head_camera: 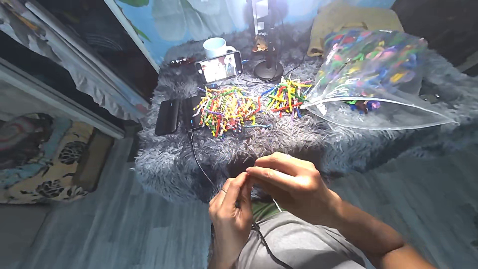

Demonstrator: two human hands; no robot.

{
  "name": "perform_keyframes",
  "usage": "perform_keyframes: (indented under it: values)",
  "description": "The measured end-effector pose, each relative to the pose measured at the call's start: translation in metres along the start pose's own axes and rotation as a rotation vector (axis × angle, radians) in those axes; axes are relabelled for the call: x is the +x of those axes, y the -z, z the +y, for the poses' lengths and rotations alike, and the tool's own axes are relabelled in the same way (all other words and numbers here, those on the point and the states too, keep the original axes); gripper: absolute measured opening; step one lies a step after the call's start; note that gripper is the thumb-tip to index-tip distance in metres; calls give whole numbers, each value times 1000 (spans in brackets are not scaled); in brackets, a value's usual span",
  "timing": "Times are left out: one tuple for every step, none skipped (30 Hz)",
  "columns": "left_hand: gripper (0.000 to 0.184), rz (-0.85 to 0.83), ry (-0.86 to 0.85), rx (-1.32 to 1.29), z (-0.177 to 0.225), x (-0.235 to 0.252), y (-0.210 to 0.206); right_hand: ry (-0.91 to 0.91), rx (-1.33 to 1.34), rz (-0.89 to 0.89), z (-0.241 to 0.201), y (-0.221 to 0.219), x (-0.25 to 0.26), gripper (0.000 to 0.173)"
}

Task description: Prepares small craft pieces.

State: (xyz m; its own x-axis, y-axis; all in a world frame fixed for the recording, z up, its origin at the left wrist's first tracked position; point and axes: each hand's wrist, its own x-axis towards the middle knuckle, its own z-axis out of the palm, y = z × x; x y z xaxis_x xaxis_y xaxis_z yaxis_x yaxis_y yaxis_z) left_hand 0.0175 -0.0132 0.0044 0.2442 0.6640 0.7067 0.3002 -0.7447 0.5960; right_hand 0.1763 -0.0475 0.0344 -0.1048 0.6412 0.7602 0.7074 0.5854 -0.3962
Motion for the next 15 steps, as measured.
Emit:
perform_keyframes:
  values:
    - [26, 7, 6, -2, 0, 0, 0, 30, -43, 32, -1, -4, -2, 17]
    - [26, 13, 17, -12, 0, 0, 0, 72, -96, 58, -2, -9, -4, 17]
    - [25, 16, 35, -42, 0, 0, 1, 118, -136, 75, -2, -12, -5, 17]
    - [25, 16, 65, -99, -1, 0, 0, 157, -155, 82, -3, -14, -6, 17]
    - [22, 10, 103, -182, 0, 0, 0, 186, -152, 88, -3, -16, -7, 17]
    - [18, -8, 146, -283, 1, 0, 1, 206, -127, 96, -3, -18, -8, 17]
    - [13, -34, 189, -383, 2, 1, 2, 217, -86, 108, -2, -20, -10, 16]
    - [9, -67, 228, -482, 4, 1, 3, 211, -31, 123, -2, -22, -11, 15]
    - [6, -91, 257, -575, 6, 2, 5, 184, 41, 142, -2, -23, -12, 15]
    - [7, -106, 275, -654, 8, 1, 6, 136, 121, 166, -1, -25, -13, 15]
    - [9, -103, 284, -728, 9, 0, 7, 74, 212, 187, -2, -26, -14, 14]
    - [11, -102, 285, -778, 9, 0, 8, 4, 317, 200, -2, -26, -13, 13]
    - [13, -113, 280, -825, 9, 0, 9, -61, 433, 194, -3, -26, -13, 14]
    - [14, -149, 267, -875, 8, 1, 11, -119, 548, 157, -4, -24, -12, 14]
    - [14, -218, 240, -918, 5, 2, 14, -160, 657, 99, -3, -20, -11, 16]
